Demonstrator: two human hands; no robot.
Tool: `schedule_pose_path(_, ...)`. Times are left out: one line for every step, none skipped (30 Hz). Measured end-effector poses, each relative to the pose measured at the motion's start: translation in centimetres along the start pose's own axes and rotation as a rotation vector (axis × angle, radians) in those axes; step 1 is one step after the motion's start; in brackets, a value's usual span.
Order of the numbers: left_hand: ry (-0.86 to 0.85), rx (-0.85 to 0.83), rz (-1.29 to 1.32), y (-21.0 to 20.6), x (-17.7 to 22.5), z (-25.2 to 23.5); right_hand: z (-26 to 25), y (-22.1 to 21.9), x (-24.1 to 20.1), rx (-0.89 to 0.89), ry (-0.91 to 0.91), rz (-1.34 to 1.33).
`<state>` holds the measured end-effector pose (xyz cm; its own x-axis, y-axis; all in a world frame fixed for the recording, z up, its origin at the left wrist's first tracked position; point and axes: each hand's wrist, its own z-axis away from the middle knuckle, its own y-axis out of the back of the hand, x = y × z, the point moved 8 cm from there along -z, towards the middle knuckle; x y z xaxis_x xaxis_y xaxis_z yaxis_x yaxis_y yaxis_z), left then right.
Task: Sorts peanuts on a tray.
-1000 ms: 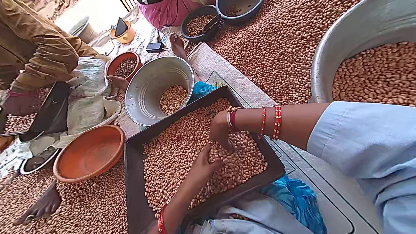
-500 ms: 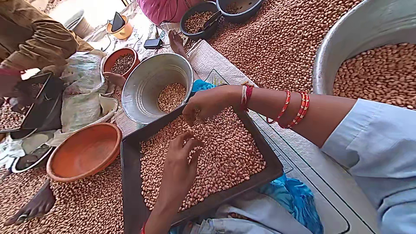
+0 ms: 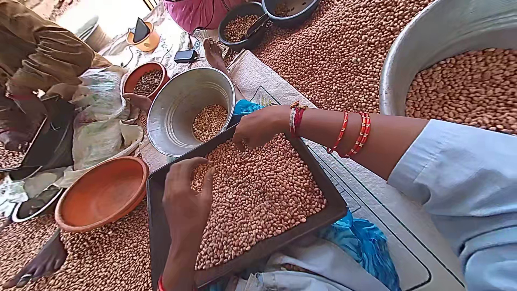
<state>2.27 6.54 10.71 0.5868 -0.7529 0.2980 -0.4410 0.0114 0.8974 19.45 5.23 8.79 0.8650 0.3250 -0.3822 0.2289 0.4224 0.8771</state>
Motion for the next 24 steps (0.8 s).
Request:
schedule_pose_path(0.013, 0.066, -0.039, 1.2, -0.7, -0.5, 0.0, 0.0, 0.2, 0.014, -0.004, 0.027)
schedule_pose_path(-0.002, 0.075, -0.049, 1.5, -0.6, -0.7, 0.0, 0.0, 0.4, 0.030, -0.004, 0.048)
schedule_pose_path(-0.039, 0.030, -0.033, 1.0, 0.0, -0.5, 0.0, 0.0, 0.6, 0.036, -0.009, 0.061)
schedule_pose_path(-0.083, -0.047, -0.004, -0.2, 0.9, 0.1, -0.1, 0.0, 0.6, 0.033, -0.013, 0.069)
schedule_pose_path(-0.127, -0.125, 0.010, -1.9, 1.7, 0.8, -0.2, 0.0, 0.8, 0.021, -0.026, 0.083)
schedule_pose_path(-0.162, -0.197, 0.012, -3.7, 2.4, 1.6, -0.3, 0.0, 0.9, 0.005, -0.043, 0.094)
schedule_pose_path(-0.188, -0.256, 0.002, -5.3, 2.8, 2.3, -0.2, -0.1, 1.0, -0.010, -0.060, 0.100)
schedule_pose_path(-0.200, -0.300, -0.010, -6.5, 3.2, 2.8, -0.1, -0.2, 1.0, -0.021, -0.072, 0.102)
schedule_pose_path(-0.207, -0.330, -0.027, -7.5, 3.5, 3.3, 0.1, -0.2, 1.0, -0.031, -0.079, 0.101)
schedule_pose_path(-0.208, -0.358, -0.048, -8.3, 3.6, 3.5, 0.2, -0.3, 1.0, -0.035, -0.082, 0.100)
schedule_pose_path(-0.206, -0.382, -0.067, -8.8, 3.7, 3.7, 0.2, -0.5, 1.1, -0.042, -0.086, 0.103)
schedule_pose_path(-0.205, -0.396, -0.079, -9.1, 3.7, 3.7, 0.2, -0.5, 1.1, -0.052, -0.092, 0.107)
schedule_pose_path(-0.203, -0.404, -0.086, -9.3, 3.8, 3.8, 0.1, -0.6, 1.1, -0.067, -0.099, 0.113)
schedule_pose_path(-0.206, -0.408, -0.088, -9.4, 3.8, 3.9, 0.0, -0.6, 1.1, -0.078, -0.104, 0.115)
schedule_pose_path(-0.208, -0.411, -0.085, -9.5, 3.8, 3.9, 0.0, -0.7, 1.1, -0.085, -0.105, 0.119)
schedule_pose_path(-0.205, -0.413, -0.075, -9.4, 3.7, 3.8, 0.0, -0.7, 1.1, -0.090, -0.106, 0.120)
schedule_pose_path(-0.185, -0.407, -0.059, -8.9, 3.3, 3.5, -0.1, -0.7, 1.2, -0.087, -0.107, 0.118)
schedule_pose_path(-0.144, -0.367, -0.042, -7.9, 2.5, 2.8, -0.1, -0.7, 1.3, -0.081, -0.109, 0.117)
schedule_pose_path(-0.094, -0.274, -0.028, -6.3, 1.5, 1.8, -0.1, -0.6, 1.3, -0.074, -0.107, 0.118)
schedule_pose_path(-0.043, -0.152, -0.043, -4.2, 0.4, 0.8, 0.0, -0.6, 1.3, -0.066, -0.105, 0.123)
schedule_pose_path(0.006, -0.041, -0.071, -2.2, -0.6, -0.1, 0.1, -0.7, 1.3, -0.063, -0.102, 0.124)
schedule_pose_path(0.028, 0.039, -0.086, -0.6, -1.2, -0.7, 0.1, -0.6, 1.2, -0.060, -0.099, 0.126)
schedule_pose_path(0.022, 0.061, -0.076, 0.1, -1.1, -0.9, 0.2, -0.5, 1.2, -0.058, -0.097, 0.126)
schedule_pose_path(-0.008, 0.017, -0.039, 0.0, -0.4, -0.6, 0.2, -0.4, 1.2, -0.058, -0.096, 0.127)
